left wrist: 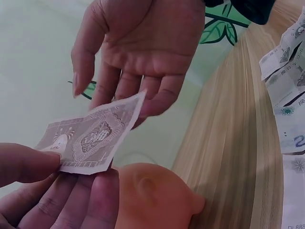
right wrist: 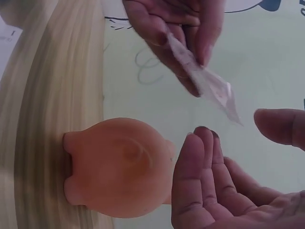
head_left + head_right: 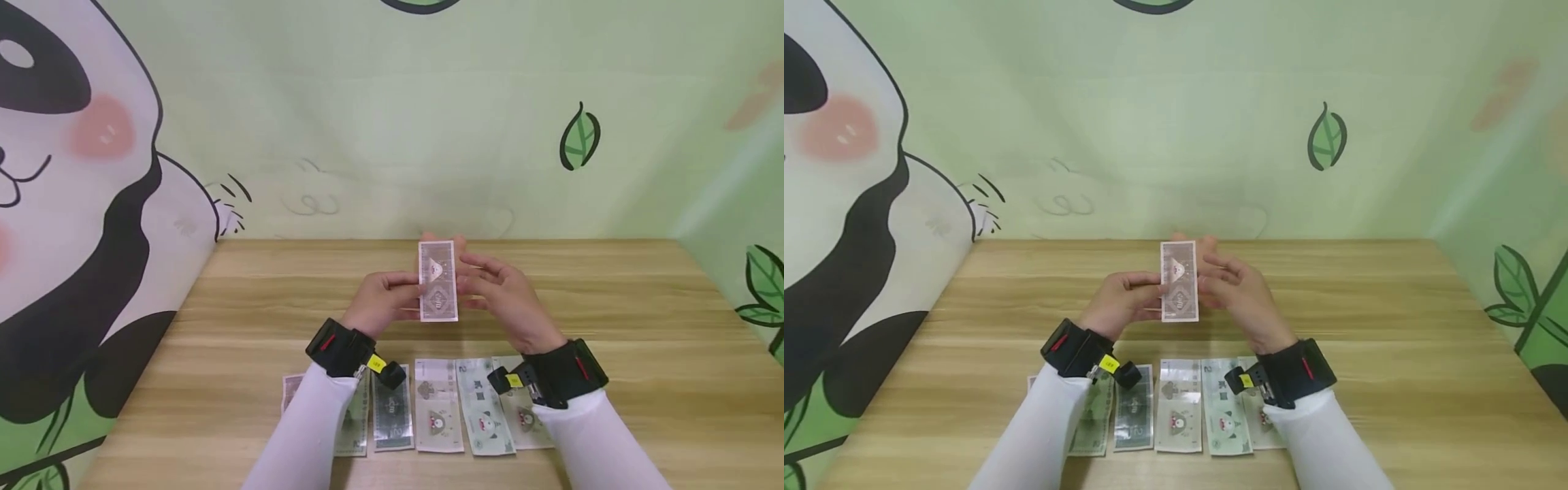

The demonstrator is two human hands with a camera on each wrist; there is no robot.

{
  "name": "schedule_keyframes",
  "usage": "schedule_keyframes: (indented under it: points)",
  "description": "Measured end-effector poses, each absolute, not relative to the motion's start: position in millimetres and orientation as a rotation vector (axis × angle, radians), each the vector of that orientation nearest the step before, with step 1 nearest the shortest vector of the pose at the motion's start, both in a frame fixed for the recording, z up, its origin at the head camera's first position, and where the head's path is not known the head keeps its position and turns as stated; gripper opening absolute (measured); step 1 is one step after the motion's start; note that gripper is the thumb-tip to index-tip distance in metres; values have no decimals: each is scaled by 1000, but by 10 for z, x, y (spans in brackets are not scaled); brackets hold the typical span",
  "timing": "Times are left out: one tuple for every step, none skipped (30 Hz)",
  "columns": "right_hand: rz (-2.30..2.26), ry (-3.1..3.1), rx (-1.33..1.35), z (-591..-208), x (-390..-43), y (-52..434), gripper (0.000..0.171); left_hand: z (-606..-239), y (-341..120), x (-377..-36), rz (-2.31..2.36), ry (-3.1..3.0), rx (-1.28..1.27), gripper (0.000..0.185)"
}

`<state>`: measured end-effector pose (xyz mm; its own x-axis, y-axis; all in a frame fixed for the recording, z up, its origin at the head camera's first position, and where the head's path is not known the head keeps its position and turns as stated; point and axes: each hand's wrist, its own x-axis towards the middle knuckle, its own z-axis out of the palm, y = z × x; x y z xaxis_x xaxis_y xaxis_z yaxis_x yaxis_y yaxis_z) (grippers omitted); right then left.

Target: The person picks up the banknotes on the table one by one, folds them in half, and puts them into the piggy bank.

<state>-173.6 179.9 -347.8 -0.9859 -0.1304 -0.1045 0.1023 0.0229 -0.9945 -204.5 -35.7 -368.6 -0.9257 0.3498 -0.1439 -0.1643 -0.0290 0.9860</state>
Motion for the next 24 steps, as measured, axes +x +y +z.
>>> schedule_keyframes:
  points:
    - [-2066,2140,-29,-3484,-1740,1782,51,-3682,-359,-2041,2014,1911,201,33]
    - [-2050,2153,-33,-3491,-1743,1767,50,-3675,-362,-2037,2007,1920,203,33]
    - [-2039,2164,-40,-3494,-1743,1755,48,-3668,-362,-2031,2001,1929,202,33]
    - [-2036,2170,-45,-3497,-1740,1747,47,-3658,-360,-2026,1996,1934,204,32]
    - [-2036,2179,-44,-3500,-1736,1746,46,-3652,-355,-2020,1992,1939,209,32]
    - [-2036,2185,-46,-3502,-1733,1751,45,-3647,-345,-2015,1991,1941,209,32]
    - [-2036,2190,-43,-3507,-1729,1760,45,-3644,-334,-2012,1991,1939,211,32]
    - [-2033,2195,-46,-3508,-1728,1761,44,-3639,-333,-2008,1991,1938,209,32]
    - [-2030,2200,-48,-3508,-1725,1761,43,-3637,-332,-2005,1992,1937,209,32]
    - [-2026,2205,-47,-3508,-1724,1759,42,-3637,-334,-2003,1992,1936,213,32]
    - [-2020,2212,-45,-3508,-1724,1758,41,-3641,-334,-2003,1992,1934,214,33]
    - [-2015,2219,-43,-3507,-1724,1755,41,-3642,-336,-2004,1994,1931,218,33]
    - [-2008,2228,-37,-3507,-1725,1755,40,-3646,-339,-2006,1995,1929,223,34]
    - [-2003,2236,-30,-3506,-1725,1756,39,-3649,-341,-2008,1996,1924,228,34]
    - [-1998,2243,-25,-3504,-1725,1756,39,-3653,-344,-2013,1999,1918,235,36]
    - [-1996,2250,-22,-3505,-1727,1756,39,-3656,-346,-2016,2002,1909,242,37]
    - [-1995,2254,-19,-3505,-1728,1757,39,-3657,-350,-2017,2006,1899,242,37]
    - [-1996,2255,-17,-3505,-1728,1757,39,-3655,-353,-2017,2010,1890,244,38]
    - [-1997,2256,-16,-3506,-1729,1757,39,-3653,-356,-2015,2013,1881,242,39]
    - [-1999,2256,-14,-3506,-1729,1758,39,-3650,-359,-2013,2017,1873,239,39]
    - [-2002,2253,-16,-3506,-1729,1757,40,-3649,-362,-2013,2021,1866,238,40]
    - [-2007,2251,-13,-3507,-1729,1758,40,-3649,-364,-2012,2025,1860,235,40]
    - [-2009,2249,-10,-3508,-1727,1760,39,-3648,-365,-2010,2029,1855,233,40]
    - [-2012,2247,-10,-3510,-1727,1762,39,-3647,-366,-2009,2033,1852,234,40]
